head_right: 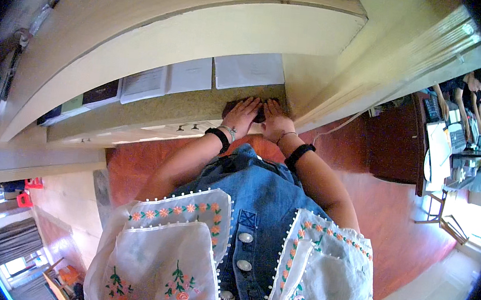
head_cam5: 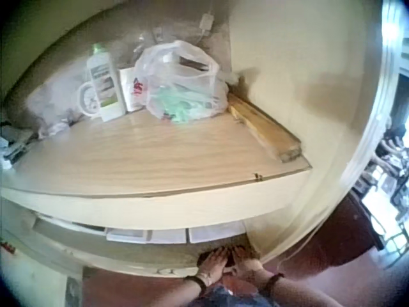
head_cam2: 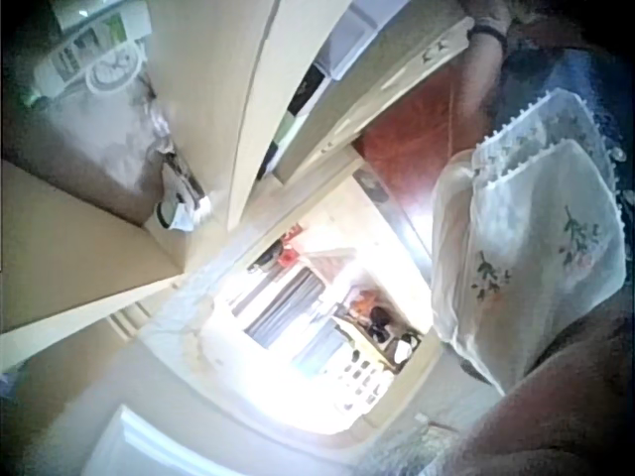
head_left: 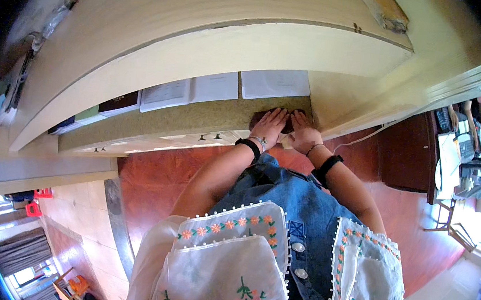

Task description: The person wipes a wooden shelf and the front edge of a counter with a dark cloth, moving across the surface and handling several books and papers.

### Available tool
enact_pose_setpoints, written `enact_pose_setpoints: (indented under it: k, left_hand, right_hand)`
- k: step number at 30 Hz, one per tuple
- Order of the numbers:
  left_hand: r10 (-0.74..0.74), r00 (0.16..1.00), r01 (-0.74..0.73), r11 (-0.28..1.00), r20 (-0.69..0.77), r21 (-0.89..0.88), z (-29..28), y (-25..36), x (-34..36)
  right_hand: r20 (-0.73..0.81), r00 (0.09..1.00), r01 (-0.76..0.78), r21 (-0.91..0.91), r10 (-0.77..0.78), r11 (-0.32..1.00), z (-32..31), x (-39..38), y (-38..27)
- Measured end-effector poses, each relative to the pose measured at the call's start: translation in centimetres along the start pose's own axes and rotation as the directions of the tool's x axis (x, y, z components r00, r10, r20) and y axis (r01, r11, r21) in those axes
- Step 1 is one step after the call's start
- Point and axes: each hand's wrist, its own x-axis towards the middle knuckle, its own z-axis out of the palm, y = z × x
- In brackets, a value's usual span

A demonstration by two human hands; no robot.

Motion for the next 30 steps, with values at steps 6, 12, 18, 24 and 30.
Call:
enact_pose_setpoints:
  k: [6, 12, 18, 24, 30]
  left_hand:
    - [-0.051, 0.993, 0.059, 0.996, 0.103, -0.073, -1.0, 0.2, 1.7]
    - [-0.065, 0.995, 0.056, 0.993, -0.076, -0.108, 1.7, -0.3, 4.4]
    - [-0.238, 0.968, 0.239, 0.971, -0.078, -0.001, 0.0, 1.0, 2.9]
    - [-0.28, 0.936, 0.285, 0.959, -0.215, -0.009, 0.2, 1.6, 1.2]
    - [-0.212, 0.953, 0.2, 0.977, -0.217, -0.078, 0.1, 1.7, 0.6]
  right_hand:
    - [0.011, 0.994, -0.104, -0.112, 0.106, 0.988, -0.8, 2.5, -0.4]
    - [-0.011, 0.973, -0.228, -0.156, 0.229, 0.961, 0.9, 5.9, 1.3]
    - [0.055, 0.979, -0.176, -0.271, 0.198, 0.946, 0.8, 6.4, 0.9]
    - [-0.027, 0.952, -0.305, -0.083, 0.304, 0.949, 1.4, 6.1, 0.5]
    - [-0.024, 0.961, -0.274, -0.235, 0.276, 0.933, 0.6, 5.1, 0.1]
